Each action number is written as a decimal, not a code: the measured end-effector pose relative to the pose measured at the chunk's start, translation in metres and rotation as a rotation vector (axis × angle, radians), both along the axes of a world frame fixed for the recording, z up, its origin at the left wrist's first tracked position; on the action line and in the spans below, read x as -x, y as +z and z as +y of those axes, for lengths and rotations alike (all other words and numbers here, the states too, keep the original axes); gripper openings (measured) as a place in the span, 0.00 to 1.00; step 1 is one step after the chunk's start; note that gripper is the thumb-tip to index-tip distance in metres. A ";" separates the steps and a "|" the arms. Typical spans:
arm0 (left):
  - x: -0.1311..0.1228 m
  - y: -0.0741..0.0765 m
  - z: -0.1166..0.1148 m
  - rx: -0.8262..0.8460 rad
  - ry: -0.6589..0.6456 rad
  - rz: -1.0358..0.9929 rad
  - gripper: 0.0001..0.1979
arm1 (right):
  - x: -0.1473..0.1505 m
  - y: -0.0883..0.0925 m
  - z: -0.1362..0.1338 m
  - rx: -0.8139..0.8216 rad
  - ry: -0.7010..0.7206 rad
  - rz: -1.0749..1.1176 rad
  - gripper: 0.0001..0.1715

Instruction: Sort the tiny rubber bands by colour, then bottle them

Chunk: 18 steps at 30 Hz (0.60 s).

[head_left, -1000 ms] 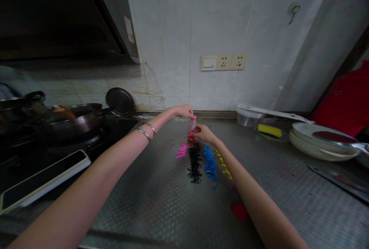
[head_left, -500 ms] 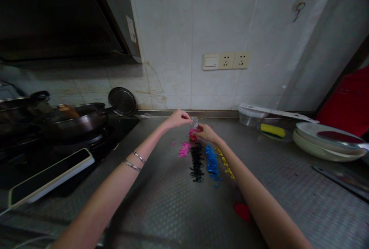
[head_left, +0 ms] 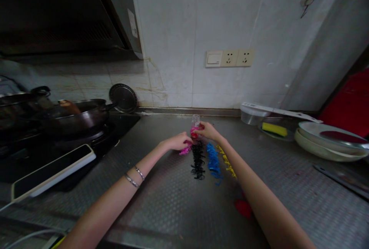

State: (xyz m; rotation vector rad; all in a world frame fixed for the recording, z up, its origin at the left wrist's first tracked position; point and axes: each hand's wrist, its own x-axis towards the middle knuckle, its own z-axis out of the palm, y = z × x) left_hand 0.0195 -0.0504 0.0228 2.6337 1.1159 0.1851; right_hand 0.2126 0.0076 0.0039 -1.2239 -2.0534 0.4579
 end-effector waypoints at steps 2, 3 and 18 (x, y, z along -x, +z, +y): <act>-0.002 -0.001 0.000 -0.007 0.010 0.015 0.18 | 0.000 -0.001 0.000 0.003 0.010 0.016 0.17; -0.002 0.000 0.000 -0.016 0.021 0.020 0.18 | 0.000 -0.001 0.001 0.004 0.016 0.021 0.17; 0.006 0.011 0.004 0.118 -0.003 -0.066 0.11 | -0.001 0.001 -0.001 0.032 0.026 0.029 0.18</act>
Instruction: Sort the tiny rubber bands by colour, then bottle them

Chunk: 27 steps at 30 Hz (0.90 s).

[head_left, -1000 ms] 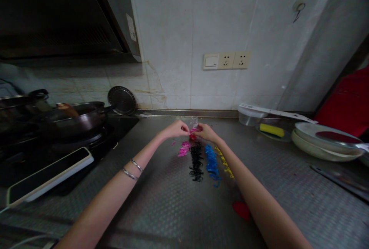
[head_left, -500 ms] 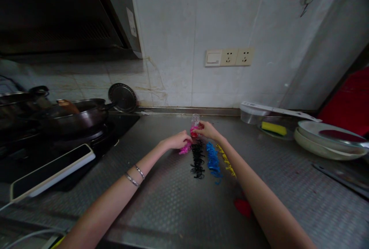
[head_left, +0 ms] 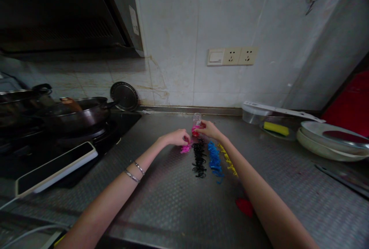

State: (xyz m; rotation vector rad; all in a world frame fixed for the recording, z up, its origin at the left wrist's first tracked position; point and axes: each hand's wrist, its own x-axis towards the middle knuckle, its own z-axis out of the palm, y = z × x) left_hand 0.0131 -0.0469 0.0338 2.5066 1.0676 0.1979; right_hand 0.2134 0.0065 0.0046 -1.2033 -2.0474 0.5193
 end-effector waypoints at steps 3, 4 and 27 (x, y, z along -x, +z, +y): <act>0.001 -0.002 0.002 -0.003 -0.001 0.000 0.10 | 0.000 0.001 -0.001 -0.011 -0.008 -0.021 0.18; 0.001 -0.002 0.004 -0.001 0.008 -0.001 0.09 | 0.000 0.001 -0.001 -0.014 -0.010 -0.030 0.18; 0.060 -0.019 0.038 0.170 0.243 -0.068 0.15 | -0.001 0.001 -0.001 -0.045 -0.024 -0.071 0.19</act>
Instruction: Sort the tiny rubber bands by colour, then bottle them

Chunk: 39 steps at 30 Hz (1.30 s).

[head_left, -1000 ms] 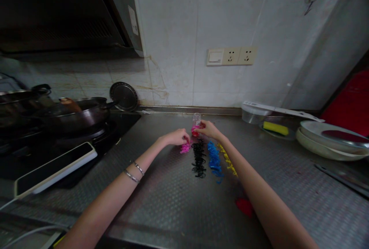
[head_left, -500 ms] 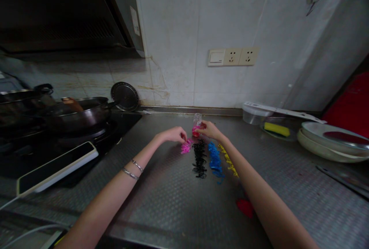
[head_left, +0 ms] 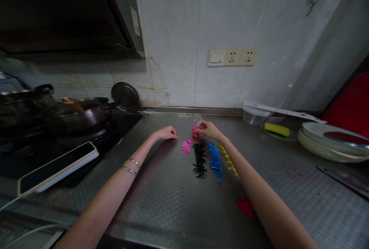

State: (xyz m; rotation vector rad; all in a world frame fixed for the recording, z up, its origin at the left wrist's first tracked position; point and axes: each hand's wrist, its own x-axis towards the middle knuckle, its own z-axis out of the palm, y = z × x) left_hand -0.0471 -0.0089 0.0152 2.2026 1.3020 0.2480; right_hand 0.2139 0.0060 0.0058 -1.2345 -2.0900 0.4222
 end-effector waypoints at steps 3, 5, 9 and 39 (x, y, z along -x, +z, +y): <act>-0.002 0.000 -0.001 0.030 0.017 -0.007 0.13 | 0.000 0.000 0.000 -0.004 -0.006 -0.015 0.19; -0.005 0.000 -0.002 0.035 0.029 -0.023 0.11 | 0.000 -0.001 0.001 -0.011 -0.007 -0.022 0.19; -0.010 0.000 -0.008 0.010 0.064 -0.053 0.09 | -0.001 -0.003 0.003 -0.016 -0.006 -0.021 0.19; -0.031 0.000 -0.083 -0.419 -0.265 0.051 0.12 | -0.001 -0.006 0.004 -0.014 0.043 0.075 0.16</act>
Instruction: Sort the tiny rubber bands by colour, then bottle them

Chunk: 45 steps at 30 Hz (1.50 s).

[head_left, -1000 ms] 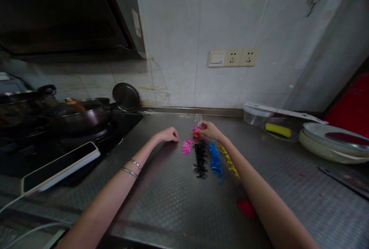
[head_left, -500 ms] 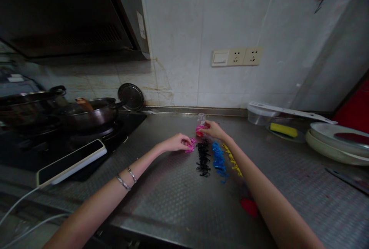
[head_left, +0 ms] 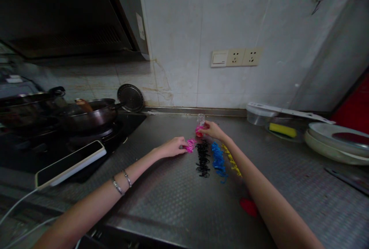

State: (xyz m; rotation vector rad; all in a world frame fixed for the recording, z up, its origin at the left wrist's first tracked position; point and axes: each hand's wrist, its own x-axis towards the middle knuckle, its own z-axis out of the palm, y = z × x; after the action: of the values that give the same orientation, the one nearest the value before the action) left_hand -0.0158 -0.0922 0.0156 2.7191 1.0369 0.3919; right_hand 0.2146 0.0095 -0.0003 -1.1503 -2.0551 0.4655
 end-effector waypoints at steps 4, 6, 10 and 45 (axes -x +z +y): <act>-0.001 -0.003 0.004 -0.022 -0.004 -0.020 0.13 | 0.001 0.001 -0.001 0.026 0.013 0.037 0.15; -0.003 -0.003 0.004 -0.029 -0.006 -0.013 0.13 | 0.001 0.001 -0.001 0.032 0.005 0.032 0.15; -0.007 -0.002 0.006 -0.029 0.002 -0.001 0.12 | 0.001 0.001 0.000 0.032 -0.020 -0.015 0.17; -0.065 0.111 0.127 -0.003 0.055 0.025 0.11 | 0.000 0.007 -0.004 0.035 0.007 -0.009 0.14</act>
State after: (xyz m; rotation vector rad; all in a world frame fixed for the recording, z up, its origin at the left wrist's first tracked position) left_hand 0.0492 0.0345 0.1267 2.7098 1.1204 0.3696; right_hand 0.2143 0.0054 0.0062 -1.1680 -2.0667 0.5022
